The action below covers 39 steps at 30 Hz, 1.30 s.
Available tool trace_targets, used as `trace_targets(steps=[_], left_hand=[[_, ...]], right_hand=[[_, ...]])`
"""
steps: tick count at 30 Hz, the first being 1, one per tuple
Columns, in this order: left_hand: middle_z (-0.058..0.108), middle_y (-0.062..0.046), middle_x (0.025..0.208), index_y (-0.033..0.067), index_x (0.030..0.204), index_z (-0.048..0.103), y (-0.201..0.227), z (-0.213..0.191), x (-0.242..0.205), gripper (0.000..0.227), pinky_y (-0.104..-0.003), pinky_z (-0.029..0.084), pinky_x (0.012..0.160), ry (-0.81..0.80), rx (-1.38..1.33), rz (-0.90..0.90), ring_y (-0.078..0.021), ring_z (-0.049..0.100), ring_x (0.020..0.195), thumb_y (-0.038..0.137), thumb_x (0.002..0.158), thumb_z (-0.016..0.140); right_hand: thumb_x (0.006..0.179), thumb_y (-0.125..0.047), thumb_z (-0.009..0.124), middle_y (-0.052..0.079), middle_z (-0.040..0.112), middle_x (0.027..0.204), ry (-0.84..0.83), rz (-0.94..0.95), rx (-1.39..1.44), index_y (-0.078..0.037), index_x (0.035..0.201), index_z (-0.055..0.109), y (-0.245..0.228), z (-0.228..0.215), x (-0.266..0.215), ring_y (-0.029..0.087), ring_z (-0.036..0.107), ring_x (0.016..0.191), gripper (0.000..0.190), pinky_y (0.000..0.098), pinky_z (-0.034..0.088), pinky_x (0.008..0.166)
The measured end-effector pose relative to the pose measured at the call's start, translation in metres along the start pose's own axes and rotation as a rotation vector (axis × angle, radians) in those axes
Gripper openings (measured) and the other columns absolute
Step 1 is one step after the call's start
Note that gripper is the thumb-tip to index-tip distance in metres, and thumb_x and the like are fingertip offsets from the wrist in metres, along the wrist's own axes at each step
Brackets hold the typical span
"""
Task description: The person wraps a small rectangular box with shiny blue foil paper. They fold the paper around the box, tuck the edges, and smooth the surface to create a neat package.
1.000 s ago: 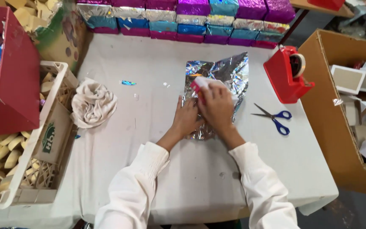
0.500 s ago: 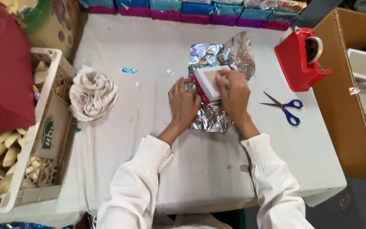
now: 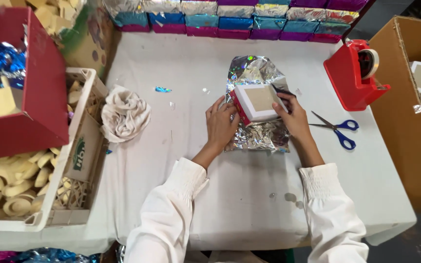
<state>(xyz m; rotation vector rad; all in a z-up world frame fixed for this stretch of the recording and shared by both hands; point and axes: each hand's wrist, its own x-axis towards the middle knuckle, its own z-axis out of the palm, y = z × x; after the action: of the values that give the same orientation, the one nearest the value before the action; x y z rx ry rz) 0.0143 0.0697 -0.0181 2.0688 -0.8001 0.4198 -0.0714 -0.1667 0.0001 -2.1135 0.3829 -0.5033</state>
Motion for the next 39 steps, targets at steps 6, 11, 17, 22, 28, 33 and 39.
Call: trace_targets(steps=[6, 11, 17, 22, 28, 33, 39], left_hand=[[0.078, -0.003, 0.097, 0.0154, 0.109, 0.08, 0.022, -0.017, 0.006, 0.034, -0.041, 0.038, 0.108, -0.103, -0.057, -0.338, -0.0199, 0.066, 0.11, 0.039, 0.102, 0.057], [0.071, -0.009, 0.102, 0.0052, 0.146, 0.054, 0.03, -0.02, 0.006, 0.072, -0.046, 0.032, 0.103, -0.216, -0.018, -0.185, -0.0238, 0.058, 0.103, 0.056, 0.095, 0.058], [0.056, -0.013, 0.134, 0.0079, 0.151, 0.053, 0.019, -0.005, -0.004, 0.068, -0.058, 0.018, 0.115, -0.249, 0.105, 0.001, -0.0275, 0.041, 0.133, 0.054, 0.1, 0.052], [0.05, -0.011, 0.155, 0.0076, 0.139, 0.062, 0.006, 0.006, -0.01, 0.055, -0.065, 0.004, 0.118, -0.248, 0.112, -0.01, -0.0263, 0.03, 0.152, 0.048, 0.106, 0.044], [0.052, -0.012, 0.153, 0.0056, 0.137, 0.064, 0.007, 0.007, -0.009, 0.057, -0.069, -0.004, 0.119, -0.228, 0.13, 0.003, -0.0296, 0.029, 0.153, 0.048, 0.107, 0.04], [0.055, -0.01, 0.151, 0.007, 0.133, 0.066, 0.012, 0.0, -0.004, 0.059, -0.072, -0.006, 0.118, -0.26, 0.162, -0.053, -0.035, 0.025, 0.155, 0.051, 0.104, 0.04], [0.053, -0.016, 0.149, -0.0019, 0.141, 0.06, 0.0, 0.014, -0.014, 0.086, -0.078, -0.009, 0.108, -0.142, 0.367, 0.169, -0.0367, 0.02, 0.152, 0.07, 0.096, 0.048]], right_hand=[[0.096, -0.02, 0.075, 0.011, 0.07, 0.115, 0.057, -0.007, 0.391, 0.001, 0.133, 0.058, 0.024, 0.009, 0.004, 0.015, 0.066, 0.102, 0.046, 0.0272, 0.052, 0.087], [0.093, -0.013, 0.078, 0.011, 0.067, 0.115, 0.086, -0.063, 0.552, 0.0, 0.137, 0.047, 0.013, 0.006, -0.003, 0.015, 0.067, 0.106, 0.055, 0.0267, 0.055, 0.092], [0.093, -0.013, 0.08, 0.011, 0.062, 0.119, 0.152, -0.021, 0.34, -0.002, 0.136, 0.051, 0.026, -0.019, 0.0, 0.015, 0.062, 0.095, 0.053, 0.0253, 0.053, 0.084], [0.089, -0.016, 0.077, 0.006, 0.064, 0.112, 0.07, 0.158, 0.466, -0.007, 0.135, 0.045, 0.009, -0.019, -0.011, 0.012, 0.064, 0.091, 0.057, 0.0282, 0.051, 0.066], [0.093, -0.02, 0.077, 0.004, 0.069, 0.101, 0.135, 0.143, 0.253, -0.005, 0.133, 0.055, -0.007, -0.023, -0.014, 0.013, 0.059, 0.078, 0.048, 0.0283, 0.046, 0.065], [0.097, -0.016, 0.079, 0.007, 0.072, 0.099, 0.204, -0.069, 0.183, -0.002, 0.134, 0.054, 0.038, -0.013, -0.003, 0.007, 0.063, 0.08, 0.046, 0.0215, 0.049, 0.067], [0.095, -0.012, 0.071, 0.001, 0.07, 0.094, 0.259, 0.059, 0.497, -0.005, 0.129, 0.058, 0.021, -0.025, -0.007, 0.01, 0.062, 0.072, 0.037, 0.0252, 0.051, 0.056]])
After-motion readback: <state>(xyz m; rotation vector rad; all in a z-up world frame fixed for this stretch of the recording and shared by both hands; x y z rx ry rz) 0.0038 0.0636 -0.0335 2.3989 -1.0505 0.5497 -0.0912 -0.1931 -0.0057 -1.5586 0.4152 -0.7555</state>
